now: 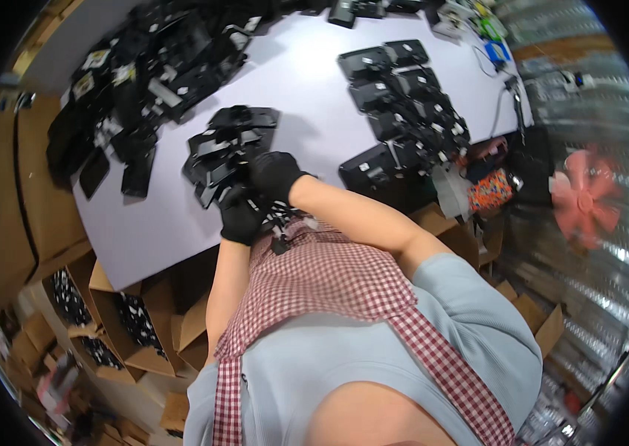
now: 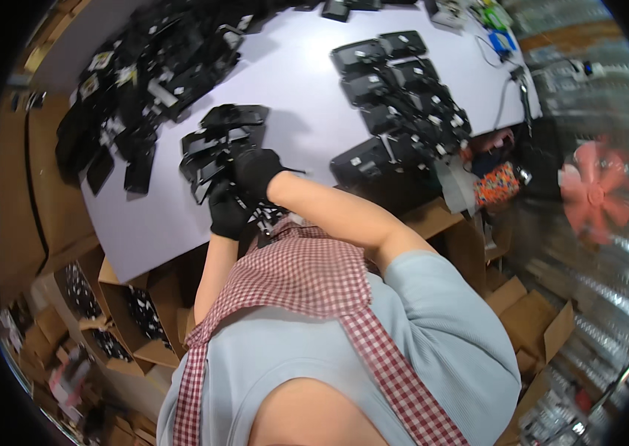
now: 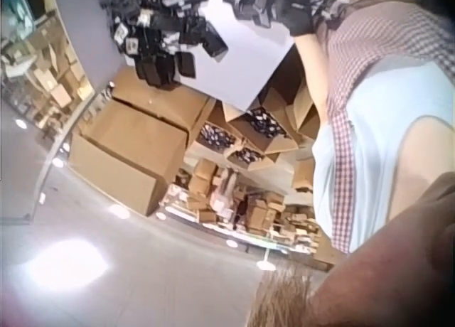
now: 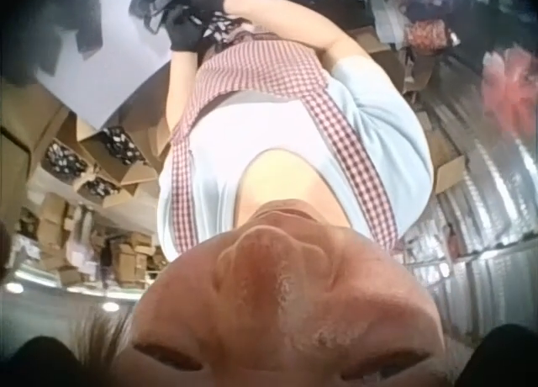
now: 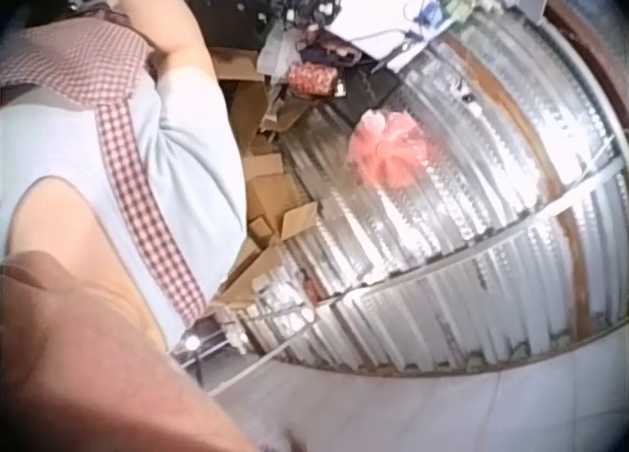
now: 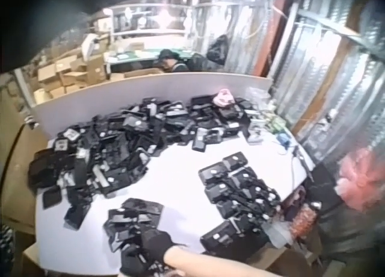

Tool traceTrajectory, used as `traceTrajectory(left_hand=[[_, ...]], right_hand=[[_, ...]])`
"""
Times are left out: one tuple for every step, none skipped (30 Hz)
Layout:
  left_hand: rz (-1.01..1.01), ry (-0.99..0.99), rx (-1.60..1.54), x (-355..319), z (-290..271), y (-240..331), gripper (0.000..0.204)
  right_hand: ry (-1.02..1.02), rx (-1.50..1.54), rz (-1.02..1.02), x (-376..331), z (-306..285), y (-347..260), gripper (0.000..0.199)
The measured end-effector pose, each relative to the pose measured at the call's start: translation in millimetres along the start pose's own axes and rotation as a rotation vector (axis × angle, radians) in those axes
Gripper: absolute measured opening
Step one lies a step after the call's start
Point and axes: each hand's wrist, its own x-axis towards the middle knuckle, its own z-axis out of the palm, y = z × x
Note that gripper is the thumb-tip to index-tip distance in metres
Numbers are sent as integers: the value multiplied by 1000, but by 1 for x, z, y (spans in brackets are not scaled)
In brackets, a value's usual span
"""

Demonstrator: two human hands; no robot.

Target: The person assembles multiple black electronic components by hand and with a power screwdriver on a workbench.

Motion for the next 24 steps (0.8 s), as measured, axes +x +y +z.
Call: traceTrajectory(left_hand=[[8, 10, -46, 0, 15, -3, 48], [-17, 0, -46, 5, 14, -6, 48], [-73, 47, -34, 11, 8, -3, 48], [-131, 94, -21, 19, 4, -5, 48], [-143, 92, -19, 24, 5, -8, 48], [-40, 111, 72, 30, 7, -13, 45], [63, 128, 164, 38, 10, -17, 42], [61, 288, 286, 42, 15, -16, 25], [64, 297, 287, 44, 1, -9, 25], [0, 166, 27, 50, -19, 3, 21], [-53, 38, -236, 52, -35, 10, 26], [-37, 261, -215, 54, -17, 13, 32], [-42, 272, -162, 56, -1, 11, 29], [-31, 291, -160, 51, -1, 14, 29], [-24, 305, -155, 49, -1, 18, 29], [-15, 297, -91, 52, 3, 15, 28], [-18, 337, -55, 54, 12, 11, 28], [-24, 331, -56, 55, 12, 10, 29], [-14, 329, -62, 52, 9, 10, 29], [-9, 317, -26, 54, 9, 8, 30], [0, 316, -23, 53, 9, 6, 30], [-8, 337, -62, 52, 6, 8, 30], [-19, 356, -100, 50, 5, 11, 31], [-4, 327, -79, 50, 5, 10, 31]], right_hand=[[-68, -11, 48, 1, -4, -4, 38], [41, 62, 25, -1, 8, -1, 30], [2, -4, 40, -4, 16, -3, 29], [-27, 0, 68, -9, 20, 1, 29], [-58, 8, 90, -12, 20, -1, 30], [-52, 9, 103, -19, 17, 3, 30], [-35, 20, -72, -32, 11, 11, 35], [-20, 35, -245, -49, 4, 21, 41], [73, 172, -445, -67, -8, 28, 49], [178, 324, -498, -83, -1, 47, 49], [115, 564, 5, -107, -6, 54, 39], [195, 507, 208, -128, -38, 75, 34], [569, 273, 230, -157, -11, 121, 38], [567, 105, 364, -181, -15, 141, 40], [567, -66, 497, -198, -18, 156, 42], [589, -77, 520, -212, 2, 186, 42], [511, -342, 507, -223, 38, 233, 45], [416, -599, 471, -224, 55, 263, 49], [421, -598, 459, -215, 51, 264, 49], [174, -445, 502, -204, 43, 254, 52], [-73, -286, 535, -195, 28, 238, 56], [-71, -281, 521, -185, 4, 221, 56], [-69, 25, 637, -174, -23, 200, 56], [-62, 336, 746, -166, -37, 190, 56]])
